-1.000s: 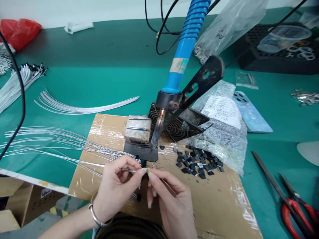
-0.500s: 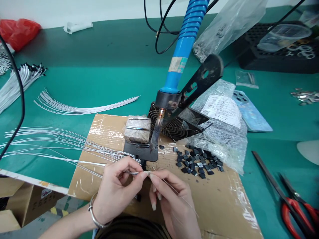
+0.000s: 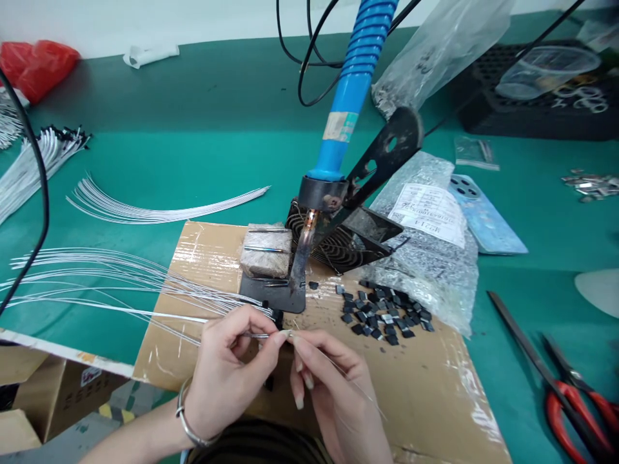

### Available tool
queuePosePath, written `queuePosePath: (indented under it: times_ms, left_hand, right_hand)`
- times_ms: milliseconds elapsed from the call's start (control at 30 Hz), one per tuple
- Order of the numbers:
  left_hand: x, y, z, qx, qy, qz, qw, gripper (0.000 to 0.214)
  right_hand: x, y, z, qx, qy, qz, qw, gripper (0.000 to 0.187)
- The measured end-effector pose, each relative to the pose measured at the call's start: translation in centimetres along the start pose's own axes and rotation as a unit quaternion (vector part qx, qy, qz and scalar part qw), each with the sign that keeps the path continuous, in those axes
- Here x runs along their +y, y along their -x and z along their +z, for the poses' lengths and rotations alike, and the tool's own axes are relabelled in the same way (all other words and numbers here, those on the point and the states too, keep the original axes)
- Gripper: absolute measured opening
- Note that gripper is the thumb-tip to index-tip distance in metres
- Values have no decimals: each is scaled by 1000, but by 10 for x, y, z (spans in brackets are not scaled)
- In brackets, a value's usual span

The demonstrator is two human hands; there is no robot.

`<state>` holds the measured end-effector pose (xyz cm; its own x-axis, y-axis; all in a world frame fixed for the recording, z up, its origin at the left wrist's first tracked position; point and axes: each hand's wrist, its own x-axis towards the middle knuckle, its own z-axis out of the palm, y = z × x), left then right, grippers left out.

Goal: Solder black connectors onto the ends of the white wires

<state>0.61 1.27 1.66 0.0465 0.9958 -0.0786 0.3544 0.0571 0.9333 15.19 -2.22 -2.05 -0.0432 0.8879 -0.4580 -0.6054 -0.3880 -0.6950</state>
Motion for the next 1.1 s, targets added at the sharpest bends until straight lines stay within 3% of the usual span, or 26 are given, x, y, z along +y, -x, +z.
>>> queuePosePath:
  times_ms: [367, 467, 533, 600, 633, 700, 800, 900, 1000, 1100]
  left_hand:
    - [-4, 1, 4, 8, 25, -18, 999, 16]
    - [-2, -4, 1, 5, 35, -32, 999, 15]
    - [-1, -6, -1, 3, 40, -41, 998, 14]
    - [0, -8, -2, 1, 50, -48, 998, 13]
    - [0, -8, -2, -1, 56, -50, 997, 14]
    - [0, -8, -3, -6, 59, -51, 997, 14]
    - [1, -8, -4, -13, 53, -46, 997, 13]
    - [2, -9, -5, -18, 55, -43, 997, 13]
    - [3, -10, -5, -18, 56, -41, 997, 13]
    - [3, -11, -5, -15, 48, -33, 998, 13]
  right_hand:
    - [7, -1, 6, 39, 0, -29, 999, 28]
    - [-3, -6, -8, 68, 138, -116, 981, 27]
    - [-15, -14, -18, 127, 350, -224, 901, 23]
    - [-27, -26, -25, 141, 547, -315, 763, 26]
    - [-32, -33, -27, 138, 575, -329, 736, 28]
    - [-38, -47, -27, 129, 612, -325, 709, 30]
    - [-42, -61, -24, 131, 641, -307, 691, 30]
    - [-41, -64, -22, 147, 646, -290, 691, 28]
    - [-39, -59, -24, 163, 627, -282, 707, 27]
    - [-37, -52, -25, 179, 586, -273, 741, 25]
